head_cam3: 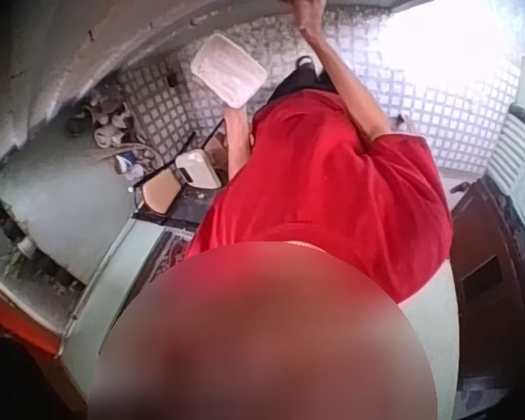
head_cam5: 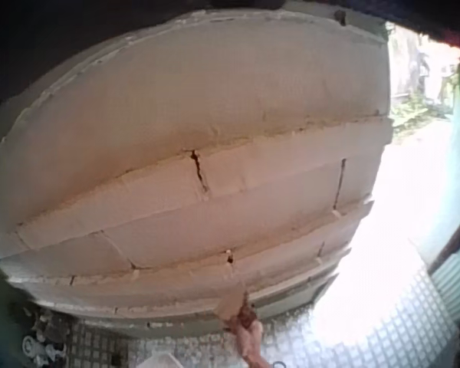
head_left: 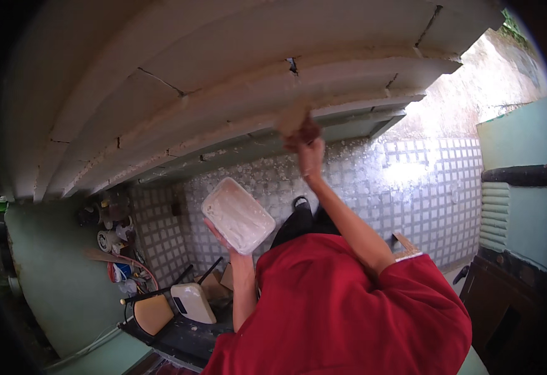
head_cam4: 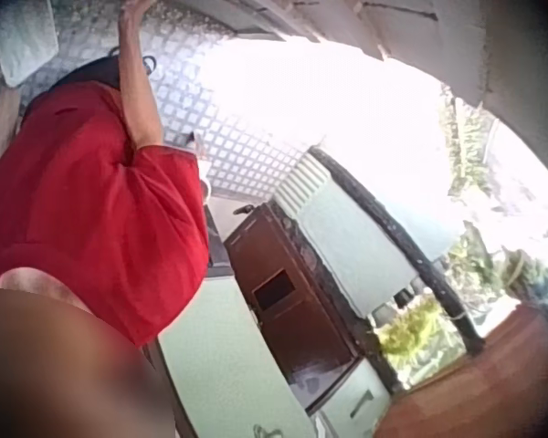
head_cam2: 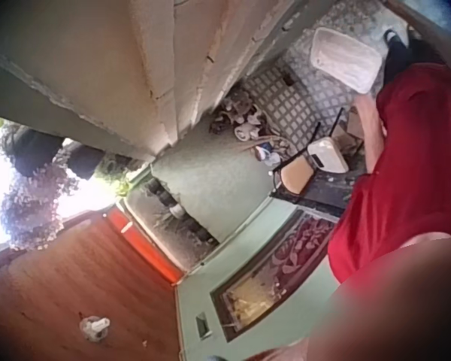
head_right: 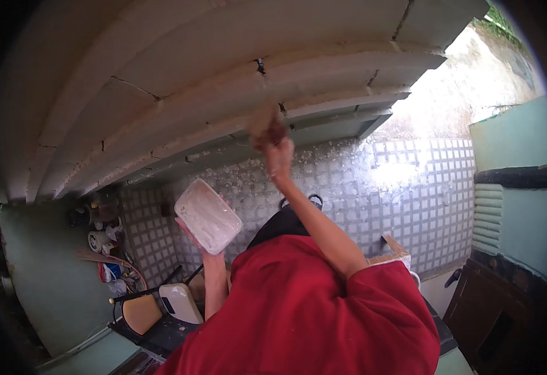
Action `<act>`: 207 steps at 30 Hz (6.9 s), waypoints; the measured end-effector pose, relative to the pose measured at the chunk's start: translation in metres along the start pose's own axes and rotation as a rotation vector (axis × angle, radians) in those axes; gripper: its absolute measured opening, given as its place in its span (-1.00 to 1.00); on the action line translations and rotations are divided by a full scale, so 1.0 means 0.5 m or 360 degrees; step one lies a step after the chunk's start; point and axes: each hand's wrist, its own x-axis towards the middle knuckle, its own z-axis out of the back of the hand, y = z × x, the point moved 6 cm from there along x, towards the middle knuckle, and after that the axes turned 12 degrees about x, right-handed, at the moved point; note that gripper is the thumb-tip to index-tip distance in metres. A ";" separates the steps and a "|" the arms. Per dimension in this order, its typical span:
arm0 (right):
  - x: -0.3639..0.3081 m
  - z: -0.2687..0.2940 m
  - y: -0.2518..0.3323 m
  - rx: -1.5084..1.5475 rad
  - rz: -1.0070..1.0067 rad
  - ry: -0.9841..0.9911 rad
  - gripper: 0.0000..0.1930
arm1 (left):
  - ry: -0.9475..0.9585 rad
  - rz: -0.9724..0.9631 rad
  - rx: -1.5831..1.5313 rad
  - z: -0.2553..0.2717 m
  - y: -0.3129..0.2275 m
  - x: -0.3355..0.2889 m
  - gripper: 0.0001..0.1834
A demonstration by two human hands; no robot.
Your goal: The recorder uses a putty knife to apply white plaster to gaps in a concrete ceiling.
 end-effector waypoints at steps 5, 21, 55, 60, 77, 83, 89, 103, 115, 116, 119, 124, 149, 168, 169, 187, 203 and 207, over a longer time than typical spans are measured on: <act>0.074 0.057 0.148 0.0347 0.0017 0.0005 -0.72 | 0.0275 0.0093 0.0048 -0.084 0.043 0.037 0.05; 0.179 0.006 0.159 0.0327 0.0234 -0.0170 -0.86 | 0.0343 0.0097 0.0003 -0.124 0.062 0.064 0.10; 0.199 -0.088 0.294 0.0179 0.0120 0.0270 -0.76 | 0.0514 0.0185 -0.0107 -0.146 0.079 0.062 0.11; 0.138 0.037 0.277 -0.0069 -0.0042 -0.0004 -0.75 | 0.0524 0.0164 -0.0154 -0.141 0.071 0.050 0.11; 0.181 -0.049 0.215 0.0256 0.0257 -0.0012 -0.76 | 0.0559 0.0187 -0.0115 -0.149 0.065 0.075 0.09; 0.153 0.094 0.227 0.0001 0.0286 -0.0114 -0.71 | 0.0540 0.0154 -0.0012 -0.156 0.060 0.091 0.09; 0.180 0.115 0.307 -0.1312 0.0891 -0.0346 -0.65 | 0.0478 0.0136 0.0043 -0.143 0.057 0.087 0.08; 0.097 -0.038 0.160 -0.1373 0.1301 0.0198 -0.35 | 0.0533 0.0136 0.0053 -0.154 0.031 0.106 0.08; 0.110 -0.080 0.137 -0.1486 0.1128 -0.0133 -0.37 | 0.0467 0.0117 0.0047 -0.125 0.003 0.113 0.08; 0.095 -0.095 0.136 -0.1479 0.1212 -0.0060 -0.35 | 0.0479 0.0140 0.0036 -0.125 0.003 0.112 0.08; 0.088 -0.063 0.152 -0.1378 0.1168 0.0035 -0.36 | 0.0513 0.0177 0.0003 -0.126 -0.010 0.107 0.09; 0.141 0.111 0.221 -0.1272 0.1226 -0.0394 -0.50 | 0.0540 0.0200 -0.0012 -0.123 -0.015 0.112 0.10; 0.235 0.176 0.342 -0.1292 0.1628 -0.0829 -0.56 | 0.0632 0.0452 -0.1051 -0.082 -0.039 0.104 0.07; 0.235 0.194 0.411 -0.1410 0.1854 -0.0732 -0.52 | 0.0638 0.0263 0.0033 -0.162 0.042 0.121 0.09; 0.254 0.192 0.392 -0.1448 0.1721 -0.0733 -0.50 | 0.0536 0.0239 0.0001 -0.148 0.056 0.124 0.09; 0.188 0.210 0.361 -0.1177 0.1592 -0.0283 -0.49 | 0.0311 0.0092 -0.0058 -0.187 0.157 0.111 0.10; 0.189 0.181 0.326 -0.1157 0.1451 -0.0009 -0.39 | 0.0579 0.0176 0.0061 -0.272 0.185 0.160 0.10; 0.269 0.293 0.491 -0.1119 0.1704 -0.0559 -0.38 | 0.0717 0.0215 -0.0090 -0.312 0.195 0.156 0.10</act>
